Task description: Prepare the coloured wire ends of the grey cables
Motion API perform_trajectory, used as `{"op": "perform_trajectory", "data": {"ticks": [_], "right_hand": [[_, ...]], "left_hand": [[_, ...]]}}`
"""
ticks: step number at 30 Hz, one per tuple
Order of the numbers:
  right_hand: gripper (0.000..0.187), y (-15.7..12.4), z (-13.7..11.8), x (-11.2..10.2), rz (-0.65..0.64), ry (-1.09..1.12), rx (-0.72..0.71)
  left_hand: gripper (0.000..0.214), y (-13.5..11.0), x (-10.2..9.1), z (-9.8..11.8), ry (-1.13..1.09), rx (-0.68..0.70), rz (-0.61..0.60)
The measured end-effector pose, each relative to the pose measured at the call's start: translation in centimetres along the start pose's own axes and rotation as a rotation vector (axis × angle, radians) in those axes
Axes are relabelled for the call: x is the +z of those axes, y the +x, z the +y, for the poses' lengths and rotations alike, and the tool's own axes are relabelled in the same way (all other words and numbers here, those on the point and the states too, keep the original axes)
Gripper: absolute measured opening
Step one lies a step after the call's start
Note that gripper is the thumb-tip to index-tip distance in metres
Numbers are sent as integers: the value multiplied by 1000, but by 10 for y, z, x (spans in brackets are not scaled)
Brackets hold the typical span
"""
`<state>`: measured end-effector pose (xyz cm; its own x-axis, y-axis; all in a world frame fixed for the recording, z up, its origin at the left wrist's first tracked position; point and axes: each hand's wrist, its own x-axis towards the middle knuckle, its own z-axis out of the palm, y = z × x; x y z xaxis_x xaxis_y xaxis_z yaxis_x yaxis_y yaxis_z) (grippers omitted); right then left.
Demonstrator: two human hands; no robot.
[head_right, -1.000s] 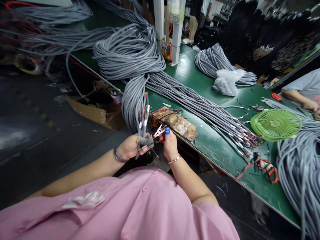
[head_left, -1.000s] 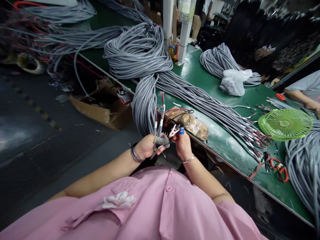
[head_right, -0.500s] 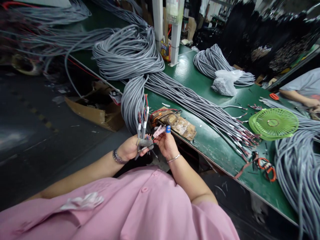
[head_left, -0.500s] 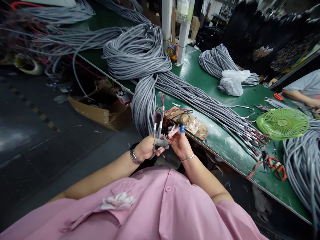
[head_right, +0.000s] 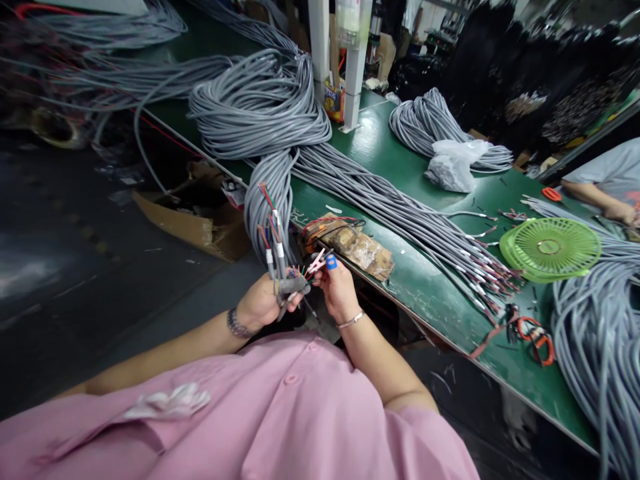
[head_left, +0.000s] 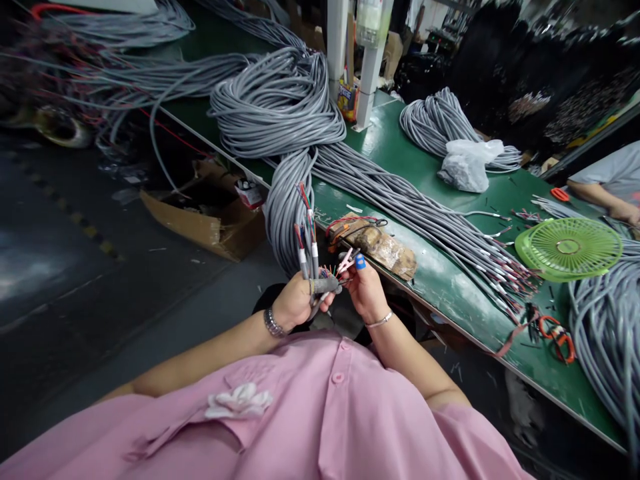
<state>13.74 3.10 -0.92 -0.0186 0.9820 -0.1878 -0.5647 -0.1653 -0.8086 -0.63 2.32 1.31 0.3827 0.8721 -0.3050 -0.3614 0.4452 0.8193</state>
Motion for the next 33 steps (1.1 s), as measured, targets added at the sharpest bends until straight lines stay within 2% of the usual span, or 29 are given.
{"op": "perform_trajectory", "data": {"ticks": [2, 4, 7, 10, 15, 21, 24, 26, 29, 33], "right_hand": [[41, 1, 4, -3, 55, -101, -101], [45, 3, 7, -4, 54, -129, -113], [47, 7, 6, -2, -21, -3, 6], [43, 10, 3, 3, -12, 108, 48], [40, 10, 2, 6, -4, 158, 49], [53, 6, -4, -1, -33, 206, 216], [51, 3, -7, -2, -73, 231, 244], [43, 1, -8, -1, -85, 215, 223], [31, 0, -8, 1, -38, 145, 138], [34, -1, -5, 0, -7, 77, 104]], "left_hand": [[20, 0, 1, 0, -6, 1, 4], [19, 0, 1, 0, -11, 2, 16], [20, 0, 0, -2, -5, -1, 22], [21, 2, -1, -4, 3, -5, 32], [19, 3, -1, -6, 23, -21, 55], [17, -5, 0, -4, 28, -5, 74], [18, -11, -1, -7, 24, 18, 93], [19, -14, -2, -10, 11, 47, 102], [19, -14, -1, -13, -9, 83, 122], [18, -11, 5, -14, -25, 115, 175]]}}
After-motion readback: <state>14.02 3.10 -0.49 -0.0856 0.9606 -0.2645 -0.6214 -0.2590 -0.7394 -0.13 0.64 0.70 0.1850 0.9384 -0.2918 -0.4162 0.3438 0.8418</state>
